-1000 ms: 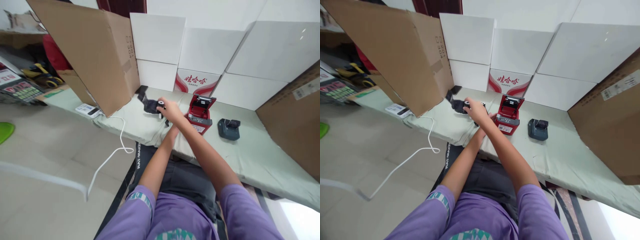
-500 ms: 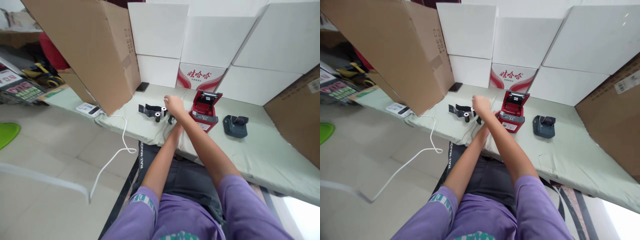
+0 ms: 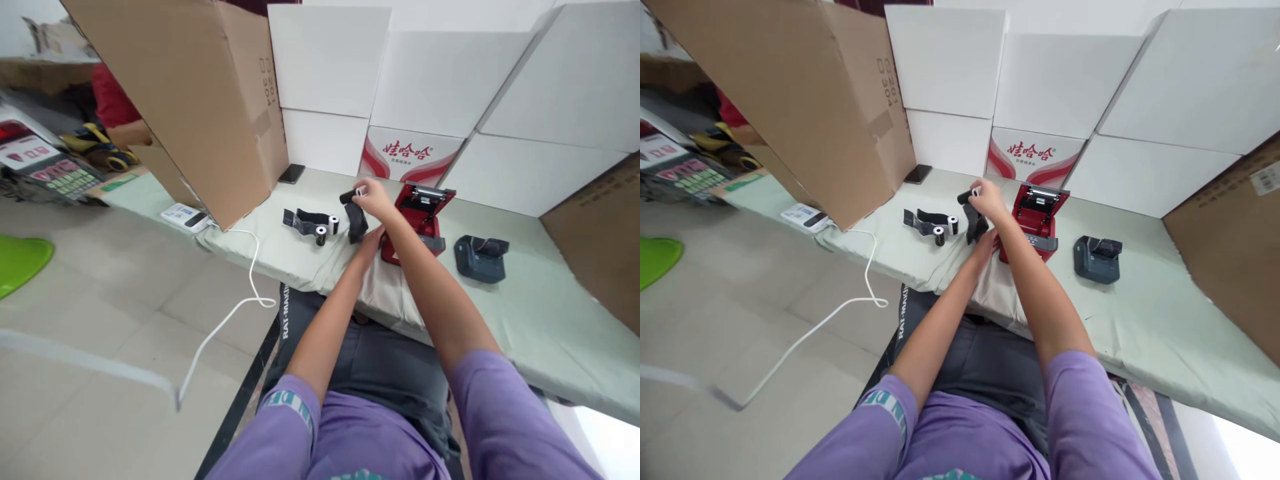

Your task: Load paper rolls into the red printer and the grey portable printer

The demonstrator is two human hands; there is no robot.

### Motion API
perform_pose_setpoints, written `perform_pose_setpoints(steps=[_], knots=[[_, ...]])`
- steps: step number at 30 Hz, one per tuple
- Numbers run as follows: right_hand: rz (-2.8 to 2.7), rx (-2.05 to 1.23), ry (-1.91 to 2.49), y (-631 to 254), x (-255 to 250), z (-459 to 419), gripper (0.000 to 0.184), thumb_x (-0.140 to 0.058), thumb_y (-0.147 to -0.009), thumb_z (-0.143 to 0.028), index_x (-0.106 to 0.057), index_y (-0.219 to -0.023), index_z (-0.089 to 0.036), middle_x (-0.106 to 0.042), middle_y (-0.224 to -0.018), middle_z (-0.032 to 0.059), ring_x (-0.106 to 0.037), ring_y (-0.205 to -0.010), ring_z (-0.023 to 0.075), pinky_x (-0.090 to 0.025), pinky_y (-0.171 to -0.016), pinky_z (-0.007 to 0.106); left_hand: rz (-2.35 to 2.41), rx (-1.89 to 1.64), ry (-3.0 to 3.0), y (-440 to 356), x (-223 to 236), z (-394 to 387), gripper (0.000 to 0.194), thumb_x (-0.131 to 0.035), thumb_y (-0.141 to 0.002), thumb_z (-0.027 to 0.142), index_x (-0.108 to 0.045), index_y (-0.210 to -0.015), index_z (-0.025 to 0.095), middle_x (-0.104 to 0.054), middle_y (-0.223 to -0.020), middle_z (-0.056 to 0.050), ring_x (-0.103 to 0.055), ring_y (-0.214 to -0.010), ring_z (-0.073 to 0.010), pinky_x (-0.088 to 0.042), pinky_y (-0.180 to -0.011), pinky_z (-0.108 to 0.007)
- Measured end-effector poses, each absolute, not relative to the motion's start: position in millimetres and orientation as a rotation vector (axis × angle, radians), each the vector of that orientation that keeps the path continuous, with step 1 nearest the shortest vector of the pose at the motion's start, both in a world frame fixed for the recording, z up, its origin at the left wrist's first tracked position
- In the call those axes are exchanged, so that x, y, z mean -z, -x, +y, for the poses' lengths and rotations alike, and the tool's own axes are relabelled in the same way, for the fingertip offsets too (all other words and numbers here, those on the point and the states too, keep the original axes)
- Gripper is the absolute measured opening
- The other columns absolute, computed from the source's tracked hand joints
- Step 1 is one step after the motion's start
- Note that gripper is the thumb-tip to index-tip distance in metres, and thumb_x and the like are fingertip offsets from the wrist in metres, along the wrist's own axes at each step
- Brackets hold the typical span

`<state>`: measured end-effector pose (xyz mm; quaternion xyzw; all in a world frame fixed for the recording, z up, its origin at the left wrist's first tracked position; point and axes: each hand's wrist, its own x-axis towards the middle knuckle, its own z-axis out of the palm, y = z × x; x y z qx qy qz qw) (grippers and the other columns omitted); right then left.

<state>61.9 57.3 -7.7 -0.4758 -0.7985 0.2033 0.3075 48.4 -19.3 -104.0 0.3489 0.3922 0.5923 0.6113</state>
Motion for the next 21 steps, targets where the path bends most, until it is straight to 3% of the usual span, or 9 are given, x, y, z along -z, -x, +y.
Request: perform_pose_setpoints(steps=[4,9,14,18,21], knots=[[-1.718,-0.921,0.956,-132.1,-17.4,49.9,0.032,-0.07,-0.08,-0.023,-0.066,-0.112,-0.022,-0.067,-0.091,0.0028,-0.064,-0.079,0.019,-0.056,-0.073,0.037,0.871,-1.398,-0.767,-50.3,106.0,-21.4,0.036,-0.053,-0.1,0.038,-0.073,-0.122,0.018,-0.068,-0.141,-0.008,-0.054,-0.142,-0.0282,-0.039,-0.121,-0.039],[-1.54,-0.99,0.946,-214.4,-19.3,28.8,0.025,-0.073,-0.078,-0.028,-0.066,-0.101,-0.025,-0.067,-0.087,0.0006,-0.066,-0.079,0.0203,-0.057,-0.074,0.042,0.864,-1.401,-0.737,-49.3,105.3,-22.8,0.033,-0.054,-0.098,0.033,-0.074,-0.12,0.018,-0.069,-0.138,-0.007,-0.055,-0.141,-0.0266,-0.039,-0.122,-0.04],[-1.742,-0.785,1.227,-241.6,19.3,28.3,0.029,-0.072,-0.061,-0.019,-0.059,-0.086,-0.023,-0.061,-0.069,-0.0027,-0.061,-0.071,0.0204,-0.054,-0.075,0.04,0.894,-1.401,-0.748,-49.4,104.6,-22.7,0.035,-0.054,-0.098,0.032,-0.073,-0.124,0.018,-0.067,-0.141,-0.007,-0.054,-0.142,-0.025,-0.039,-0.121,-0.038],[-1.896,-0.513,1.321,-238.4,33.5,32.7,0.025,-0.066,-0.06,-0.018,-0.059,-0.084,-0.022,-0.071,-0.083,0.0025,-0.064,-0.085,0.024,-0.052,-0.088,0.043,0.896,-1.41,-0.756,-49.4,106.7,-24.5,0.035,-0.055,-0.097,0.033,-0.074,-0.124,0.021,-0.068,-0.141,-0.005,-0.054,-0.142,-0.0249,-0.039,-0.121,-0.04],[-2.01,-0.37,1.514,-234.3,29.7,34.8,0.027,-0.063,-0.061,-0.013,-0.067,-0.087,-0.021,-0.075,-0.089,0.0058,-0.065,-0.096,0.0294,-0.045,-0.099,0.054,0.888,-1.413,-0.76,-49.6,107.6,-23.9,0.035,-0.056,-0.097,0.033,-0.074,-0.124,0.02,-0.068,-0.141,-0.006,-0.054,-0.143,-0.0252,-0.039,-0.12,-0.039]])
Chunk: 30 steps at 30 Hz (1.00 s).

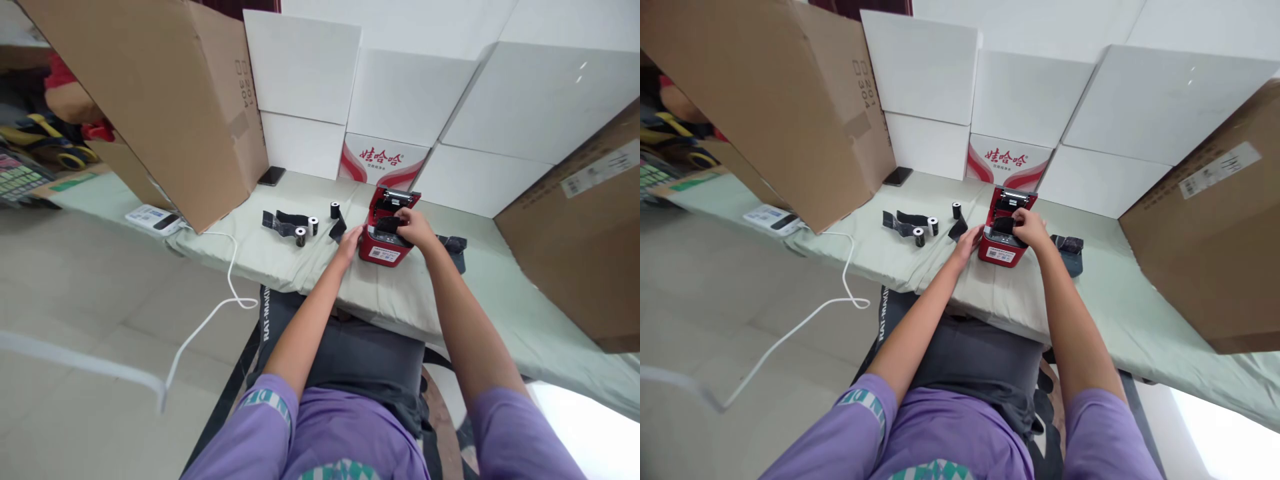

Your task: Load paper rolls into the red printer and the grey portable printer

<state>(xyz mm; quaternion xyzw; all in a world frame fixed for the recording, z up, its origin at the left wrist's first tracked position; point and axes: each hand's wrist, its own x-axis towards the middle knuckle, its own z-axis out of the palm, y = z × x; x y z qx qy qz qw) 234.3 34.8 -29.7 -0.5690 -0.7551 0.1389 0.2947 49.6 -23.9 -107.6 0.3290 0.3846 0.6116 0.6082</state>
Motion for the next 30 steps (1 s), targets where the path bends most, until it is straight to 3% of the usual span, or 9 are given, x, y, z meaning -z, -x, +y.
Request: perform_pose_setpoints(steps=[4,8,12,17,21,24,27,30], knots=[[-2.191,-0.222,1.656,-229.5,21.1,35.8,0.029,-0.062,-0.063,-0.01,-0.077,-0.085,-0.023,-0.077,-0.092,0.0095,-0.061,-0.11,0.0367,-0.037,-0.105,0.064,0.912,-1.404,-0.773,-50.2,109.2,-19.1,0.038,-0.054,-0.097,0.032,-0.071,-0.128,0.018,-0.064,-0.145,-0.008,-0.053,-0.143,-0.0246,-0.042,-0.119,-0.038],[-1.952,-0.096,1.433,-231.5,14.8,38.7,0.026,-0.053,-0.078,-0.018,-0.078,-0.085,-0.022,-0.074,-0.088,0.0099,-0.065,-0.099,0.0311,-0.044,-0.103,0.054,0.976,-1.431,-0.915,-49.8,113.1,-19.7,0.041,-0.053,-0.096,0.034,-0.07,-0.13,0.016,-0.067,-0.142,-0.01,-0.056,-0.14,-0.0257,-0.043,-0.118,-0.041],[-1.68,0.048,1.284,-237.5,13.0,58.1,0.029,-0.051,-0.086,-0.027,-0.072,-0.106,-0.02,-0.071,-0.113,0.0133,-0.058,-0.116,0.0318,-0.041,-0.109,0.053,1.125,-1.597,-1.294,-49.7,108.5,-28.0,0.042,-0.055,-0.095,0.03,-0.067,-0.134,0.019,-0.064,-0.146,-0.009,-0.055,-0.139,-0.0247,-0.04,-0.12,-0.04],[-1.659,-0.24,1.24,-239.0,23.6,80.6,0.028,-0.053,-0.087,-0.034,-0.067,-0.108,-0.02,-0.066,-0.116,0.0123,-0.06,-0.113,0.0278,-0.043,-0.11,0.049,1.297,-1.495,-1.758,-56.6,75.9,-27.9,0.046,-0.064,-0.088,0.02,-0.067,-0.134,0.022,-0.069,-0.136,-0.008,-0.055,-0.136,-0.0257,-0.039,-0.119,-0.042],[-1.554,-0.338,1.085,-240.3,34.8,69.3,0.024,-0.054,-0.089,-0.042,-0.067,-0.093,-0.022,-0.067,-0.098,0.0055,-0.062,-0.1,0.0229,-0.049,-0.101,0.042,1.333,-1.241,-2.09,-59.1,52.5,-26.2,0.022,-0.067,-0.089,0.019,-0.079,-0.106,0.027,-0.078,-0.11,-0.003,-0.064,-0.119,-0.025,-0.038,-0.115,-0.047],[-1.446,-0.508,1.079,-242.5,41.7,55.2,0.03,-0.054,-0.089,-0.048,-0.066,-0.082,-0.022,-0.065,-0.083,0.0027,-0.063,-0.09,0.0212,-0.052,-0.095,0.041,1.338,-1.272,-2.28,-55.9,49.8,-31.0,0.015,-0.066,-0.093,0.023,-0.08,-0.096,0.028,-0.078,-0.106,-0.001,-0.064,-0.115,-0.0233,-0.032,-0.116,-0.048],[-1.322,-0.685,1.051,-243.5,49.8,46.1,0.02,-0.064,-0.079,-0.038,-0.066,-0.09,-0.021,-0.07,-0.095,0.0052,-0.065,-0.101,0.0226,-0.052,-0.099,0.041,1.356,-1.345,-2.372,-52.8,53.4,-38.7,0.016,-0.064,-0.096,0.027,-0.079,-0.102,0.03,-0.075,-0.113,-0.002,-0.06,-0.118,-0.023,-0.032,-0.113,-0.045],[-1.184,-0.811,1.006,-242.0,59.1,41.4,0.041,-0.068,-0.066,-0.023,-0.06,-0.106,-0.025,-0.069,-0.118,0.0063,-0.063,-0.118,0.0233,-0.049,-0.107,0.042,1.348,-1.395,-2.396,-53.1,54.1,-43.9,0.018,-0.064,-0.097,0.029,-0.08,-0.104,0.032,-0.072,-0.122,-0.003,-0.056,-0.124,-0.0237,-0.032,-0.113,-0.045]])
